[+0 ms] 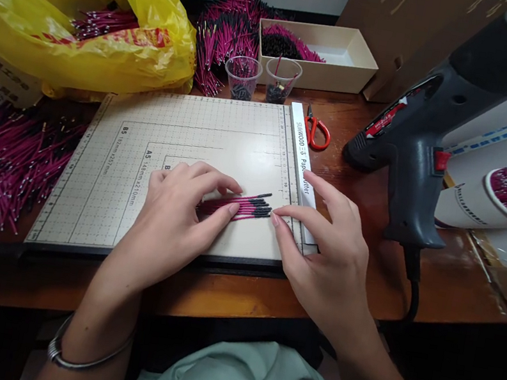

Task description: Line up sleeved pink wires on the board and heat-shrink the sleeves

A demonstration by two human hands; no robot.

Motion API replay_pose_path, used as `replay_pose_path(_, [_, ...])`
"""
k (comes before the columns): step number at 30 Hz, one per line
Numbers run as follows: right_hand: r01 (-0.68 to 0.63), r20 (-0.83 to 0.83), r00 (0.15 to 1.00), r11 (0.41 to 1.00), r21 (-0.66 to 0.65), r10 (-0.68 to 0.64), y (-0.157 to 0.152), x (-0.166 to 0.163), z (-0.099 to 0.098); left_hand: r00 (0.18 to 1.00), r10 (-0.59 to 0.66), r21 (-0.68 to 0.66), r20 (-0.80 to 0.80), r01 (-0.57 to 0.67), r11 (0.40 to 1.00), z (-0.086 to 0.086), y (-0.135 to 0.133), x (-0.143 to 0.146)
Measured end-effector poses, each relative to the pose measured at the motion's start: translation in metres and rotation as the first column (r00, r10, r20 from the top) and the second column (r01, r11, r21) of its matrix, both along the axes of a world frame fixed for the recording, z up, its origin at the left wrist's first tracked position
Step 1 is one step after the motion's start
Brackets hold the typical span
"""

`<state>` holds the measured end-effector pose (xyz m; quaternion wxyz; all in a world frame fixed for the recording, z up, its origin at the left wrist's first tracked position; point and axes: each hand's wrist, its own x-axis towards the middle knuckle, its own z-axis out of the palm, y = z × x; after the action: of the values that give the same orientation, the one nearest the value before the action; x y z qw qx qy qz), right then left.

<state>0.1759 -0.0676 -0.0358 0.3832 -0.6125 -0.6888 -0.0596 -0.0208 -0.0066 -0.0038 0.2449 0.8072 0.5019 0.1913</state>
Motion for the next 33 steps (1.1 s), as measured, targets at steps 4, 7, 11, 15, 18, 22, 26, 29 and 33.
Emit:
replay_pose_path(4, [-0.004,0.000,1.000,1.000,0.000,0.004,-0.0004,-0.0011,-0.0002,1.000,0.003,0.010,0.004,-0.003,1.000,0.0000,0.0001,0.0002])
replay_pose_path(7, [-0.009,-0.003,1.000,1.000,0.011,0.009,-0.0004,-0.0015,-0.0006,1.000,0.005,0.002,0.013,-0.005,1.000,0.0007,0.0000,0.0010])
replay_pose_path(11, [-0.015,-0.016,1.000,1.000,0.007,0.015,0.0001,-0.0015,-0.0013,1.000,-0.010,-0.001,0.024,0.010,1.000,0.0020,-0.0004,0.0003])
replay_pose_path(15, [-0.030,-0.016,0.999,0.999,0.013,0.030,0.0004,-0.0011,-0.0019,1.000,-0.019,0.011,0.024,0.018,1.000,0.0015,-0.0003,-0.0007])
replay_pose_path(18, [-0.028,-0.018,0.999,1.000,0.003,0.028,-0.0001,-0.0012,-0.0016,1.000,-0.014,0.019,0.025,0.013,1.000,0.0006,-0.0003,-0.0006])
replay_pose_path(22, [-0.025,-0.037,0.999,1.000,-0.015,0.025,-0.0009,-0.0012,0.0001,1.000,-0.017,0.018,0.015,0.017,1.000,-0.0001,-0.0004,-0.0012])
replay_pose_path(26, [-0.026,-0.050,0.998,1.000,-0.014,0.025,-0.0011,-0.0005,0.0016,1.000,-0.030,0.042,0.005,0.030,0.999,-0.0009,-0.0011,-0.0027])
replay_pose_path(29, [-0.023,-0.061,0.998,1.000,-0.013,0.022,-0.0011,-0.0009,0.0017,0.999,-0.032,0.047,0.007,0.032,0.998,-0.0017,-0.0003,-0.0020])
replay_pose_path(33, [-0.015,-0.069,0.998,1.000,-0.017,0.014,-0.0008,-0.0024,0.0013,1.000,-0.011,0.052,-0.013,0.012,0.999,-0.0024,0.0022,0.0011])
